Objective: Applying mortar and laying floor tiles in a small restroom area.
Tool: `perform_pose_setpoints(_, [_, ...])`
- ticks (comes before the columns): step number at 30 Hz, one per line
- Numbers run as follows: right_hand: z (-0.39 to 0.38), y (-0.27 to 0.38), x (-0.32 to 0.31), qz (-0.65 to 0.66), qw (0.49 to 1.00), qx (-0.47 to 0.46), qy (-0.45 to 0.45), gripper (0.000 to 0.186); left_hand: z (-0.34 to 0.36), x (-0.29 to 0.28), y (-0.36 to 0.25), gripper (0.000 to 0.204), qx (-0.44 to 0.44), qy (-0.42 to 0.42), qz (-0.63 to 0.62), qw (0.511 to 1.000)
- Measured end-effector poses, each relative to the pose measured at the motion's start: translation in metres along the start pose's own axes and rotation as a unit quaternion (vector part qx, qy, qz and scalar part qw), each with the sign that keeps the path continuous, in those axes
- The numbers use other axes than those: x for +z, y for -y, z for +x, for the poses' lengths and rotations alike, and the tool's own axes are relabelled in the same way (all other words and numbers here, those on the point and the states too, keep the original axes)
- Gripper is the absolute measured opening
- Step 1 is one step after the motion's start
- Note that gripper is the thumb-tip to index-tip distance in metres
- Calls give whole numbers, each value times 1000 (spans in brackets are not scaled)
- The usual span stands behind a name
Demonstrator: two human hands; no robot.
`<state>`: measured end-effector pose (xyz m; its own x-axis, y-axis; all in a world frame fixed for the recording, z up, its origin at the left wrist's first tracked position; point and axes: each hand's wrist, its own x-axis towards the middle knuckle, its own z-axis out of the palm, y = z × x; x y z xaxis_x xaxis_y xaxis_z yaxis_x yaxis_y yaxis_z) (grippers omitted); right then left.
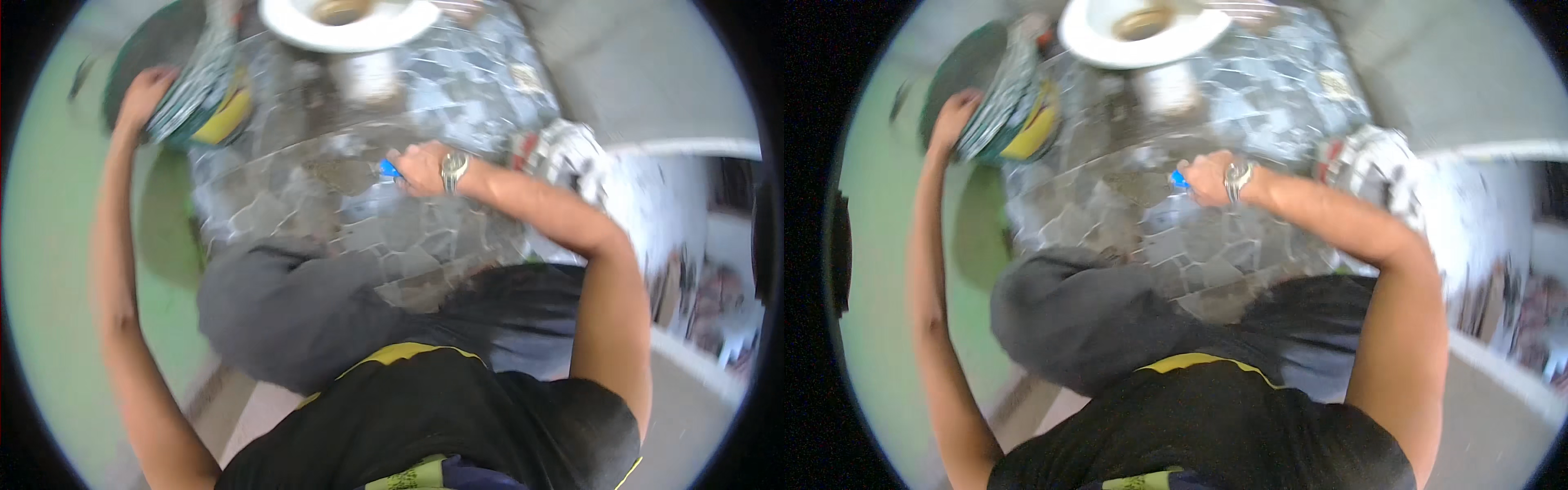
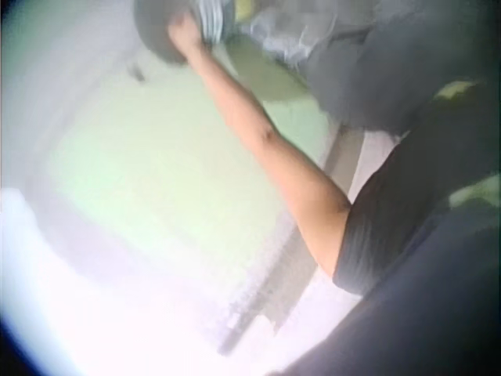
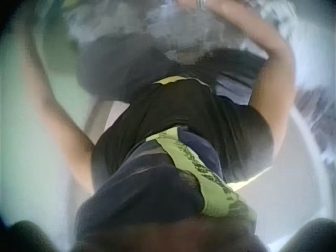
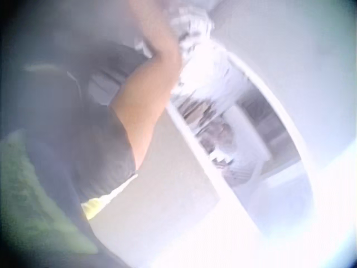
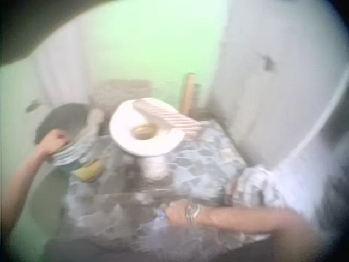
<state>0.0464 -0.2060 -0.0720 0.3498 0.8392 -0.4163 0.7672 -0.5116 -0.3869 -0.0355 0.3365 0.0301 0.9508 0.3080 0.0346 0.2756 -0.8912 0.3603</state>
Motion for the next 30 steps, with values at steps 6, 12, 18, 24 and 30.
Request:
perform_pose_setpoints(6, [-165, -133, -37, 69, 986, 133, -68, 38, 20, 13, 27, 39, -38, 53, -112, 992])
perform_pose_setpoints(12, [-198, -151, 59, 205, 920, 297, -155, 55, 14, 3, 20, 40, 60, 27, 13, 998])
perform_pose_setpoints(18, [-167, -125, 164, 189, 948, 208, -151, 34, -19, -1, -42, 37, -205, -24, 87, 975])
perform_pose_setpoints(24, [-162, -135, 200, 36, 930, 212, -299, 41, 0, -10, -25, 60, -71, 154, 48, 984])
perform_pose_setpoints(30, [-194, -153, 196, -8, 910, 356, -212, 46, 94, 20, 39, 59, -111, 241, 127, 956])
